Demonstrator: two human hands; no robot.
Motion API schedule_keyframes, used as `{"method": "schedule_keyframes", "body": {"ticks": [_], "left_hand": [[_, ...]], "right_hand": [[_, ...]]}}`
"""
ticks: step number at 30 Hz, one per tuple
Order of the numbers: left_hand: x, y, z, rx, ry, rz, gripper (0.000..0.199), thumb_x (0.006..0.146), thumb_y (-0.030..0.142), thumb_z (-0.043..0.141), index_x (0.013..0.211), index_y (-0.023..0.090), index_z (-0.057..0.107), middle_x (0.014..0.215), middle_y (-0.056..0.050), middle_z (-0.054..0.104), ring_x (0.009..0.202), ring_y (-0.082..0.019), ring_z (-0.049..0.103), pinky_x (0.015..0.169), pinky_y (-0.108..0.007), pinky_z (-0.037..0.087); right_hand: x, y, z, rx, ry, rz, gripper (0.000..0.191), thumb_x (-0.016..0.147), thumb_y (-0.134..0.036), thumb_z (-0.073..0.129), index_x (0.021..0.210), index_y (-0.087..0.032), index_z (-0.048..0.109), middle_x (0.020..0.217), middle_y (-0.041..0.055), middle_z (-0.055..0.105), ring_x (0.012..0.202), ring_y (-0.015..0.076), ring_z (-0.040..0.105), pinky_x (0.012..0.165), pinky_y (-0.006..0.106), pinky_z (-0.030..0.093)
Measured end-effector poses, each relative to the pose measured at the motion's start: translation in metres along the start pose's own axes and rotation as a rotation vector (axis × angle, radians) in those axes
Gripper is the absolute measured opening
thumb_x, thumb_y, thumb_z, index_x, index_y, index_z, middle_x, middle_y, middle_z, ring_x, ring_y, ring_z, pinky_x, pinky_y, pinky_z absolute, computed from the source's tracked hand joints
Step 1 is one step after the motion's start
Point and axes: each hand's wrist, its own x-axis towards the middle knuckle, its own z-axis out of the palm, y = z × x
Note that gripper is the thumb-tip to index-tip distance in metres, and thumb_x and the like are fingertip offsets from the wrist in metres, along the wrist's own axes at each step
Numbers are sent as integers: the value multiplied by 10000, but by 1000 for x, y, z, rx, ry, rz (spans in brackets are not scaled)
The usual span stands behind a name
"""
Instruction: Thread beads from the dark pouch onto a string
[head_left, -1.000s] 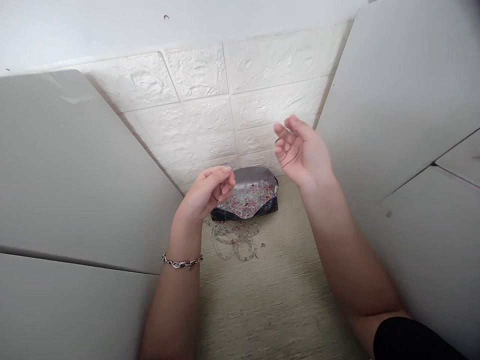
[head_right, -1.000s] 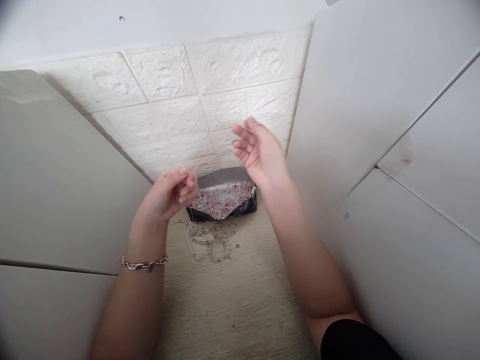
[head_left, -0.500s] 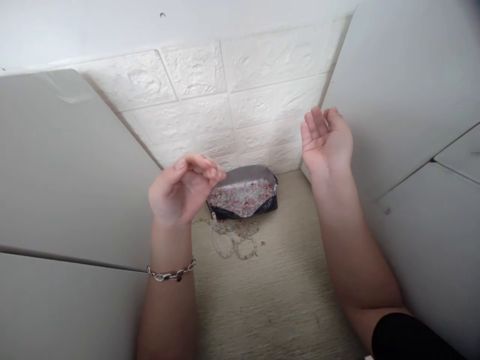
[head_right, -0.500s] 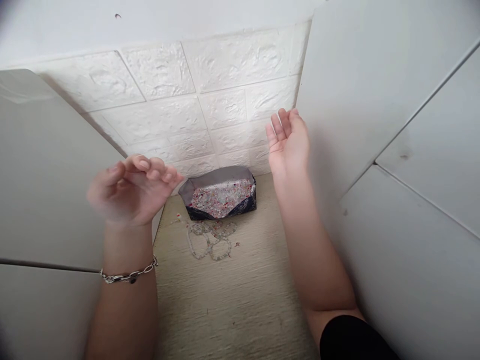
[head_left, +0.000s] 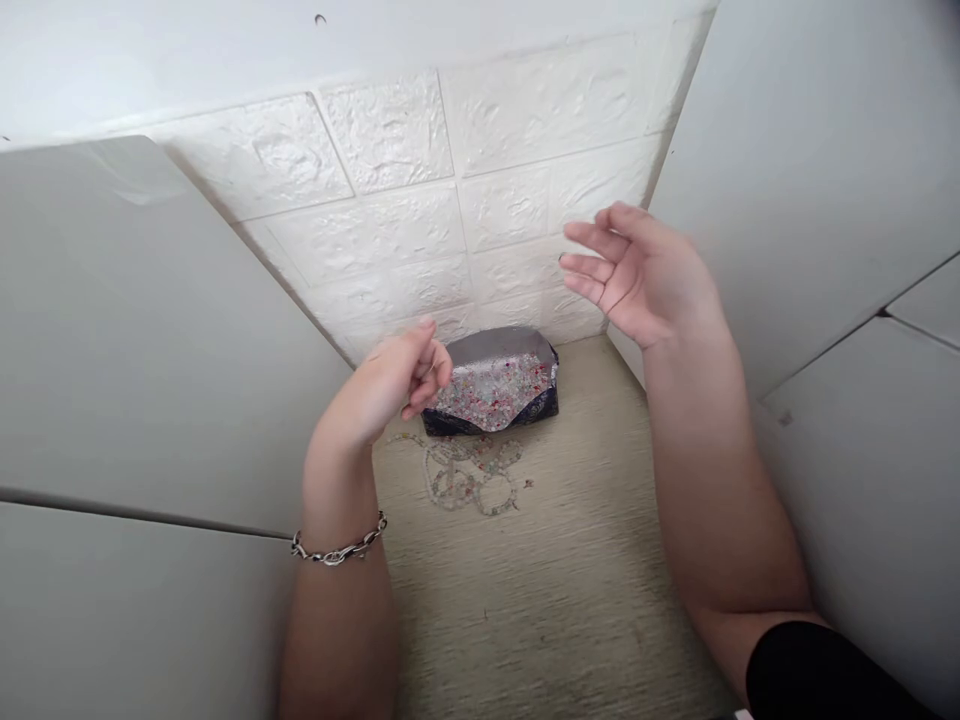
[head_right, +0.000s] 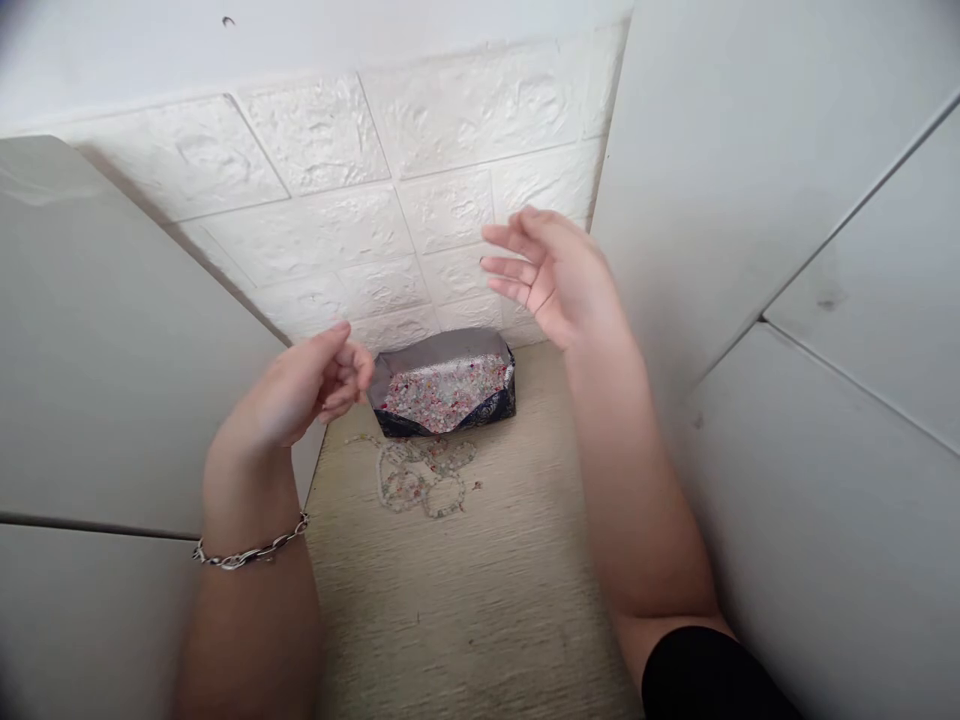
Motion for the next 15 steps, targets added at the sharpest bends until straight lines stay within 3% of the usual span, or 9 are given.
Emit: {"method": "schedule_keyframes", "body": {"ticks": [2,5,8,10,12,15], "left_hand": [[2,-6,-3,141,-41,-75,463,778,502,283,638,160,562,394,23,403,349,-74,368,412,-218,354],[7,-15,-7,306,-29,-87,366,742,465,386,756,171,604,634,-28,584,569,-130,523,560,-261,432],[16,-22,0,341,169,48,322,760,403,376,872,196,595,923,-46,597,825,-170,528,727,-304,424],[24,-24,11,244,273,178,343,795,371,317,992,210,546,1045,-44,551,917,-168,499,784,-316,402],[31,-23,25,119,258,265,376,819,379,259,1034,203,513,1014,-52,554,890,-156,507,760,-309,409],[34,-19,40,52,145,228,392,816,429,263,916,175,545,716,-33,558,646,-122,512,583,-251,416]], "right_hand": [[-7,-3,8,-193,-106,0,162,747,-359,510,747,-199,487,842,4,578,649,104,551,630,260,454],[-14,-3,20,-511,-249,-9,175,734,-338,523,723,-164,537,751,15,571,578,85,503,570,229,408],[-18,1,31,-769,-408,-8,170,712,-303,530,703,-140,577,667,14,551,567,86,467,536,222,356],[-19,7,37,-868,-486,-6,156,693,-280,533,696,-135,590,633,7,538,566,89,452,525,225,328],[-19,12,43,-918,-538,-14,143,684,-256,521,678,-135,597,615,2,531,575,94,449,530,227,316],[-19,17,48,-948,-562,-9,150,693,-228,488,657,-137,602,600,1,529,588,98,451,544,226,316]]}}
